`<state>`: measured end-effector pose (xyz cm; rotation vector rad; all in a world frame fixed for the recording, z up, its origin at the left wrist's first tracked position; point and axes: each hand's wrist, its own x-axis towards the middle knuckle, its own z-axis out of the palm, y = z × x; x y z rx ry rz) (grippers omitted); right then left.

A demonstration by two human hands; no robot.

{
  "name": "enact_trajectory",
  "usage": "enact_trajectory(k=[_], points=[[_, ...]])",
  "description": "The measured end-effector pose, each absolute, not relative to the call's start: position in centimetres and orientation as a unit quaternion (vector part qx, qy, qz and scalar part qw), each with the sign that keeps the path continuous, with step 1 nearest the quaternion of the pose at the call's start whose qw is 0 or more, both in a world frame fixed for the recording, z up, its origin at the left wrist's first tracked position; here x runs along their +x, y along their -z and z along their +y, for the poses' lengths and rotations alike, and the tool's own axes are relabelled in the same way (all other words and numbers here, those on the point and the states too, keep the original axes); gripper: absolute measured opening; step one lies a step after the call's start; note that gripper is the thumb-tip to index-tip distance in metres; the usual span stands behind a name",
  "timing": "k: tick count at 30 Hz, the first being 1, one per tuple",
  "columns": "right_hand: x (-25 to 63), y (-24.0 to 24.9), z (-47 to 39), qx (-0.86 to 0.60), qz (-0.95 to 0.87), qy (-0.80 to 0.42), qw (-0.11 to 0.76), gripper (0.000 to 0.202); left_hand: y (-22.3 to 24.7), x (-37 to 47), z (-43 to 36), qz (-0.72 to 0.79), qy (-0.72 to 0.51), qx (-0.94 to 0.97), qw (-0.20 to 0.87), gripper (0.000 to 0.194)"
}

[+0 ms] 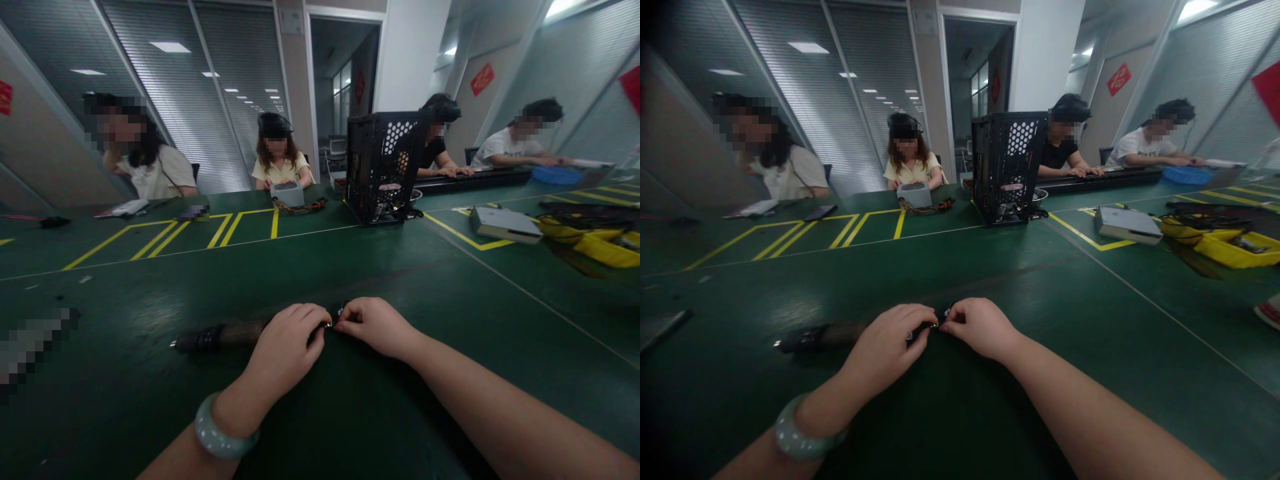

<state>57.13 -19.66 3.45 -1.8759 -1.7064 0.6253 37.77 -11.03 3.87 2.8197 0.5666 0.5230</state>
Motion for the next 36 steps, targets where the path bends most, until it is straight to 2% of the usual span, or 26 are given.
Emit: enact_trajectory(k=[36], points=[[57.09,-3.36,-19.66,-0.69,-0.631,-0.235,0.267,0.015,-3.91,37.65,-11.1,0.202,-0.183,0.956,0.11,0.023]])
